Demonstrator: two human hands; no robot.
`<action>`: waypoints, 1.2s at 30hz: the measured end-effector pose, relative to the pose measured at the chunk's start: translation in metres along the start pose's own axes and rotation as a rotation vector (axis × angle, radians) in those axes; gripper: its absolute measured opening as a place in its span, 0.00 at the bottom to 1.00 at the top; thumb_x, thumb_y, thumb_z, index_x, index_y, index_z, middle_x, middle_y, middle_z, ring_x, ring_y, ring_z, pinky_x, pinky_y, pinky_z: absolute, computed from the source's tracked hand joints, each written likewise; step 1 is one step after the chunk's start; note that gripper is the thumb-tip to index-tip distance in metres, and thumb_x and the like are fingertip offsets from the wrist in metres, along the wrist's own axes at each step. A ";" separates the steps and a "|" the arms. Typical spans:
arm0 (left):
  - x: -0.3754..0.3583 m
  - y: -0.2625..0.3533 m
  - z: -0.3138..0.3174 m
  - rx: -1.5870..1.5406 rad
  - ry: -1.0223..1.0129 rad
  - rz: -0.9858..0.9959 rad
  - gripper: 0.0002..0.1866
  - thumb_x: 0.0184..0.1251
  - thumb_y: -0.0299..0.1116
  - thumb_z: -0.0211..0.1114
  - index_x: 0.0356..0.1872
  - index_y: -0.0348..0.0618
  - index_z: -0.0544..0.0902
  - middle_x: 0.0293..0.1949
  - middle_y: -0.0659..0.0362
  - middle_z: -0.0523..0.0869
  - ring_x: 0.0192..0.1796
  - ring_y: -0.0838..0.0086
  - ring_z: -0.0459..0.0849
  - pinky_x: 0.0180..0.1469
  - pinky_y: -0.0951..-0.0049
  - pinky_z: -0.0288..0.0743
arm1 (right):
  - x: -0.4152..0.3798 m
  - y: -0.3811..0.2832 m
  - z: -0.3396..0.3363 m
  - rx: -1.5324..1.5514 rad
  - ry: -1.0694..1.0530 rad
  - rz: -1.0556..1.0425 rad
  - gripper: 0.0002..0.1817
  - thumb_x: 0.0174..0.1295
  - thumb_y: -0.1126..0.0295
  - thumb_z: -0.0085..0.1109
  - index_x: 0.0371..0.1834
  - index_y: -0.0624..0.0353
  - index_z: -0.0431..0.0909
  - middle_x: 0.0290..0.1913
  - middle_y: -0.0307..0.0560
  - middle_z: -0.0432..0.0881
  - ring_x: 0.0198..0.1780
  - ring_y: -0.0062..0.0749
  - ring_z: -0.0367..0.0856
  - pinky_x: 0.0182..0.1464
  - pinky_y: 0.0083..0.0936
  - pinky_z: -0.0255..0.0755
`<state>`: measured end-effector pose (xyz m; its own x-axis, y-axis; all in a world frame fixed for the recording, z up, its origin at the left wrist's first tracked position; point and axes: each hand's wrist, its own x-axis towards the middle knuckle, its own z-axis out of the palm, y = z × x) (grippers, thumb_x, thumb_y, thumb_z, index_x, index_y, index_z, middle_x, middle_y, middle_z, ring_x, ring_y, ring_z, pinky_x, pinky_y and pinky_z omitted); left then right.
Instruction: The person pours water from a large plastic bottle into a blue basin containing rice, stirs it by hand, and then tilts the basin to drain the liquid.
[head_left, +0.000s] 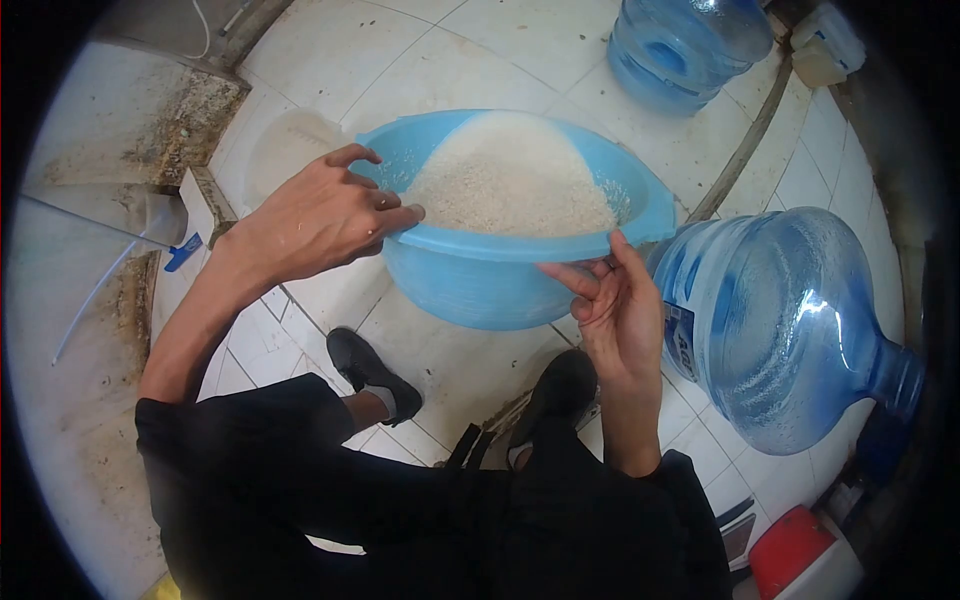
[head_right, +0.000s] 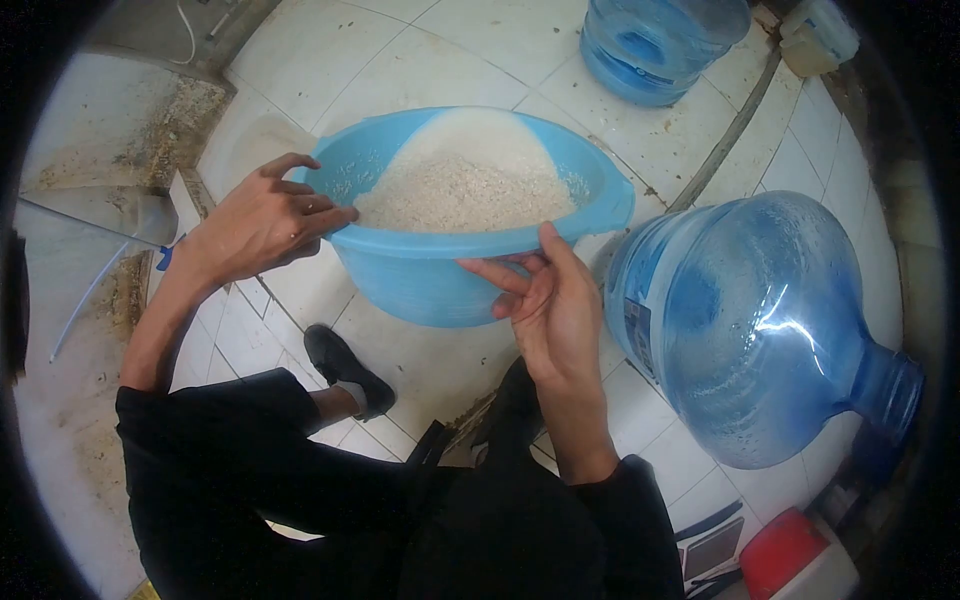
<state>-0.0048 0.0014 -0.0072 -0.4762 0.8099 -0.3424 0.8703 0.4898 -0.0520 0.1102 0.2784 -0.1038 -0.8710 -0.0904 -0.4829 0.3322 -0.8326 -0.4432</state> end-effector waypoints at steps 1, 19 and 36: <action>-0.001 0.001 0.000 -0.007 -0.010 0.011 0.22 0.61 0.32 0.76 0.57 0.51 0.86 0.46 0.55 0.93 0.52 0.67 0.91 0.74 0.49 0.68 | -0.002 0.000 -0.001 -0.013 -0.013 0.001 0.25 0.81 0.58 0.42 0.65 0.71 0.64 0.51 0.62 0.84 0.51 0.52 0.89 0.24 0.21 0.74; 0.009 0.062 0.101 -0.176 -0.053 0.348 0.16 0.54 0.31 0.69 0.45 0.42 0.82 0.31 0.59 0.86 0.35 0.65 0.90 0.49 0.59 0.81 | -0.027 0.055 -0.070 -0.301 0.288 0.084 0.20 0.79 0.55 0.48 0.57 0.63 0.70 0.45 0.47 0.83 0.38 0.35 0.88 0.28 0.25 0.73; 0.098 0.092 0.154 -0.747 -0.104 0.186 0.11 0.59 0.25 0.69 0.43 0.36 0.82 0.38 0.48 0.85 0.37 0.59 0.88 0.41 0.59 0.81 | -0.234 -0.146 -0.104 -1.185 -0.011 -1.098 0.26 0.68 0.56 0.63 0.15 0.53 0.64 0.16 0.35 0.59 0.17 0.22 0.57 0.20 0.24 0.49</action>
<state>0.0476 0.0760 -0.1897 -0.2845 0.8837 -0.3716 0.6015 0.4664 0.6486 0.3029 0.4777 -0.0050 -0.8652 0.2259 0.4476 -0.3477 0.3728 -0.8603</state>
